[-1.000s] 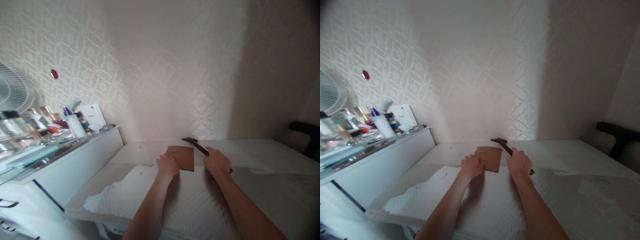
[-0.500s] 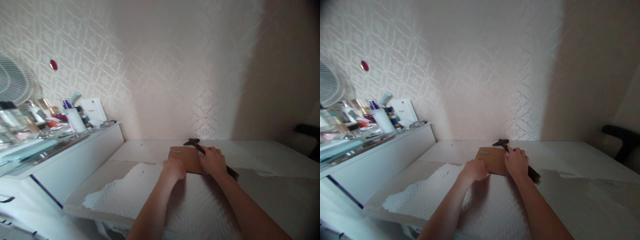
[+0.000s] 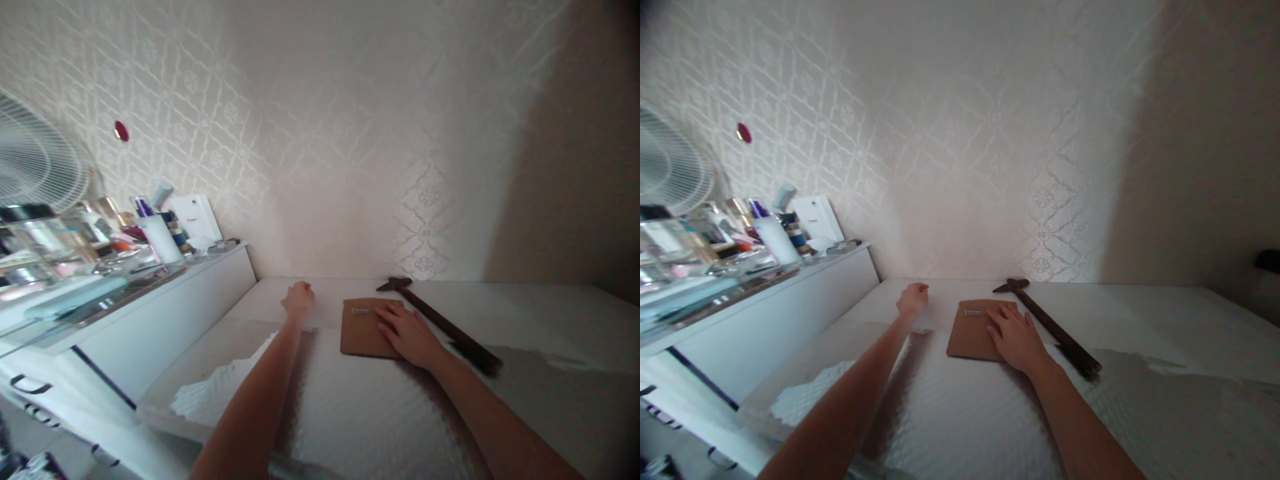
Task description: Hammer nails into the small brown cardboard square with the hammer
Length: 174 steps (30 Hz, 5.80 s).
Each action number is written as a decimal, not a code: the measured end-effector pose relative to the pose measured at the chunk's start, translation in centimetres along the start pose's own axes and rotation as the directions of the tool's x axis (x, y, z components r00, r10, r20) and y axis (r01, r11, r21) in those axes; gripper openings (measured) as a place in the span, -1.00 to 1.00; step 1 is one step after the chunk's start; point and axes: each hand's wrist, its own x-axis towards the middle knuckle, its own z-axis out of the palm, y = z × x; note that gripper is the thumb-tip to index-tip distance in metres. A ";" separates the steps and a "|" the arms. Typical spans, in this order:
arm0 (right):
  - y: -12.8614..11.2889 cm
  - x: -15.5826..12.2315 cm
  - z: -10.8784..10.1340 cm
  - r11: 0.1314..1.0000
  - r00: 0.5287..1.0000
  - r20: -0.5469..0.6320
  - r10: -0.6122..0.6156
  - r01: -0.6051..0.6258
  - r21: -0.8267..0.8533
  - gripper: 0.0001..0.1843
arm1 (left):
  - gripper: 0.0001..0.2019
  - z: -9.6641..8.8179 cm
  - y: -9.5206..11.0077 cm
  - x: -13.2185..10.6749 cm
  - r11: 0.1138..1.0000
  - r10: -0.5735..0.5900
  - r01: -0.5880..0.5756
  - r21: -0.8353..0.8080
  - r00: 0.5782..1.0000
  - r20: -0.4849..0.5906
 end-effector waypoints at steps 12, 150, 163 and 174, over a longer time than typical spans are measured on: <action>-0.8 -0.2 -0.3 0.999 0.999 0.012 0.042 -0.041 -0.031 -0.53 | -0.78 -0.3 -6.6 7.8 0.993 -0.076 0.080 0.088 0.996 -0.042; 2.9 -1.7 -4.4 0.794 0.823 -0.041 0.566 -0.558 -0.240 -0.56 | -0.53 1.8 8.0 -15.7 0.634 0.679 -0.770 0.071 0.598 0.425; 3.0 -0.6 -4.7 0.803 0.822 -0.084 0.563 -0.519 0.294 -0.54 | -0.49 1.9 6.8 -12.8 0.694 0.554 -0.700 0.168 0.668 0.497; 0.9 -0.2 -4.5 0.745 0.883 0.053 0.466 -0.424 0.516 -0.53 | -0.51 2.0 6.2 -11.1 0.678 0.577 -0.722 0.137 0.639 0.509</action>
